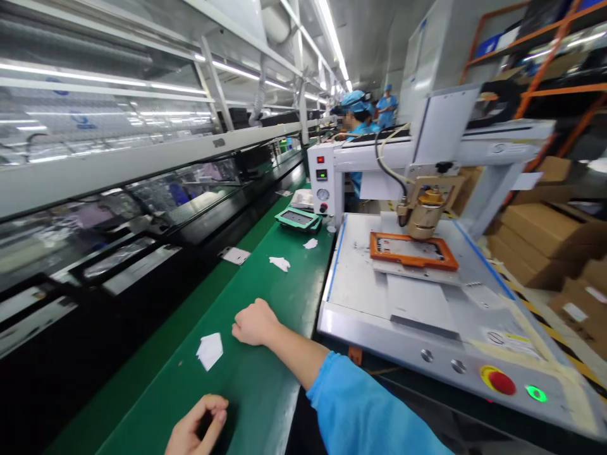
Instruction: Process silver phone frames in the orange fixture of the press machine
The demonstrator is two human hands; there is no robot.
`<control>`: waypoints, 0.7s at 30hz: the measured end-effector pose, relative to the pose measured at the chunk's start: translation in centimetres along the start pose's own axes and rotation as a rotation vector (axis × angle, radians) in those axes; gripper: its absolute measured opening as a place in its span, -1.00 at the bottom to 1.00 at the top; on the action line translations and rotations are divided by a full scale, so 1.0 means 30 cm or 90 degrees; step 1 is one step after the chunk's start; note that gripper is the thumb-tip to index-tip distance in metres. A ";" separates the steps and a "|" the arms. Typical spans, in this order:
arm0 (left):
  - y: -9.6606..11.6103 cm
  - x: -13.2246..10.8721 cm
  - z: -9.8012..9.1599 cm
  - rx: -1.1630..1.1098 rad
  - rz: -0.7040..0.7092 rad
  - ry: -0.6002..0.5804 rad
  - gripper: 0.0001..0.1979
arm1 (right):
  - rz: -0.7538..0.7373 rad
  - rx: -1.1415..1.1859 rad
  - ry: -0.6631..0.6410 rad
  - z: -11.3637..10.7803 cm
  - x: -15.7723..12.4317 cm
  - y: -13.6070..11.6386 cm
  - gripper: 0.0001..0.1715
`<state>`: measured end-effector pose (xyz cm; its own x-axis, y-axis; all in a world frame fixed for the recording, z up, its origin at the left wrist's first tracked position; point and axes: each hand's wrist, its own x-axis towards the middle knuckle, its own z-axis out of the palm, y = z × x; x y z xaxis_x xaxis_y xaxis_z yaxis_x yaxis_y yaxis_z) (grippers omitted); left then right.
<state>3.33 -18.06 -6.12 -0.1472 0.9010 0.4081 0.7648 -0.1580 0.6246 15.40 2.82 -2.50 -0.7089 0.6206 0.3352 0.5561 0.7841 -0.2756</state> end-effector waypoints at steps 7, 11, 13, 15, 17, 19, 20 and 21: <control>0.008 0.040 -0.160 0.238 0.014 0.101 -0.70 | -0.031 0.046 0.052 0.046 -0.064 0.035 -0.59; -0.078 -0.013 -0.412 0.414 -0.108 0.230 -0.64 | -0.056 0.129 0.098 0.072 -0.119 0.059 -0.65; -0.117 -0.055 -0.533 0.495 -0.194 0.295 -0.51 | -0.060 0.147 0.101 0.069 -0.150 0.061 -0.66; -0.156 -0.091 -0.628 0.556 -0.287 0.335 -0.38 | -0.049 0.152 0.102 0.060 -0.166 0.057 -0.67; -0.195 -0.116 -0.688 0.586 -0.384 0.334 -0.31 | -0.040 0.153 0.102 0.053 -0.169 0.051 -0.68; -0.228 -0.126 -0.719 0.591 -0.469 0.290 -0.28 | -0.037 0.158 0.103 0.049 -0.167 0.045 -0.68; -0.239 -0.124 -0.726 0.590 -0.501 0.264 -0.27 | -0.038 0.161 0.104 0.049 -0.166 0.043 -0.68; -0.248 -0.119 -0.730 0.591 -0.528 0.243 -0.25 | -0.038 0.162 0.106 0.049 -0.167 0.041 -0.68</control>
<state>-15.57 -28.93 2.35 -0.8327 0.4002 0.3828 0.4841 0.8616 0.1524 18.99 0.66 -5.83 -0.6448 0.5827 0.4947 0.3736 0.8048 -0.4611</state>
